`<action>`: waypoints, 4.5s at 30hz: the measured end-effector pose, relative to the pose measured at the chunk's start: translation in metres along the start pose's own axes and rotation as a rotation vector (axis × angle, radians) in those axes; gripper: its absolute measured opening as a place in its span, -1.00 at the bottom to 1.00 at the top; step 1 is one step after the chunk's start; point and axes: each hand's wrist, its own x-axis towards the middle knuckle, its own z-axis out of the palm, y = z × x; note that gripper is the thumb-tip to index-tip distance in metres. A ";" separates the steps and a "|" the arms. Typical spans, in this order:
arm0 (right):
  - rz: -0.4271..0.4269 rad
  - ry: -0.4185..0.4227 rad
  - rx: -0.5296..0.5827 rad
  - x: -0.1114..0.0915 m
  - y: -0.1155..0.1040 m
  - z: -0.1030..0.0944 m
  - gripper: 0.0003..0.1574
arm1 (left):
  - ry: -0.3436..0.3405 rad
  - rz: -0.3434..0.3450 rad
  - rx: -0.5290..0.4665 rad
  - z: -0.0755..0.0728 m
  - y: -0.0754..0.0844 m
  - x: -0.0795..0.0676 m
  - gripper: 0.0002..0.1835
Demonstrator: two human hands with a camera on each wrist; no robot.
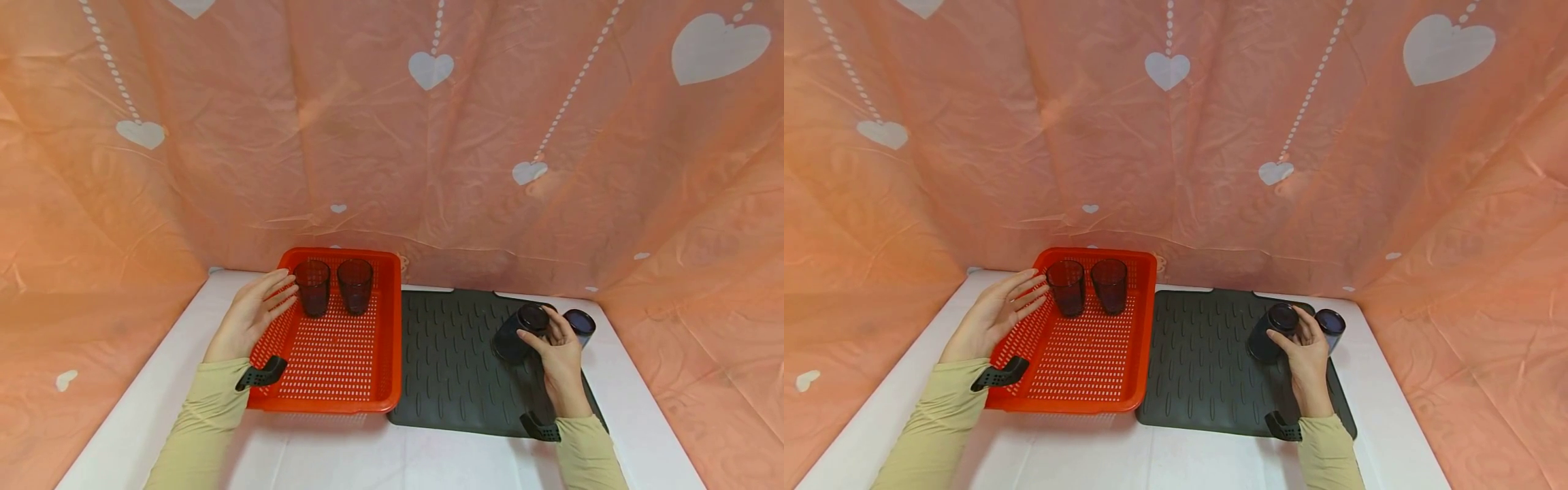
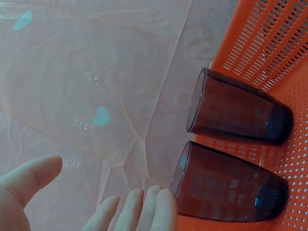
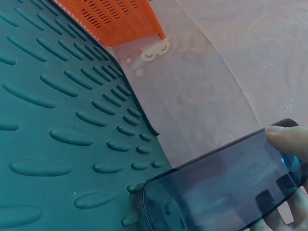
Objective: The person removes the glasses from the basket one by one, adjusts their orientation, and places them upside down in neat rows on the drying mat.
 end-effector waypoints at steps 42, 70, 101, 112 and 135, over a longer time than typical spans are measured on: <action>0.002 0.000 -0.062 0.001 0.009 -0.006 -0.08 | 0.103 -0.040 0.154 -0.010 0.003 0.022 -0.63; 0.000 -0.062 -0.143 -0.001 0.008 -0.007 -0.08 | 0.026 -0.088 0.576 -0.004 0.006 0.063 -0.12; 0.014 -0.059 -0.171 0.001 0.008 -0.008 -0.05 | -0.029 -0.011 0.796 -0.010 -0.010 0.079 -0.01; 0.000 -0.062 -0.176 -0.002 0.008 -0.007 -0.09 | -0.018 0.013 0.775 -0.013 -0.014 0.080 -0.05; 0.010 -0.065 -0.195 0.002 0.008 -0.007 -0.07 | 0.015 0.042 0.816 -0.011 -0.014 0.073 -0.06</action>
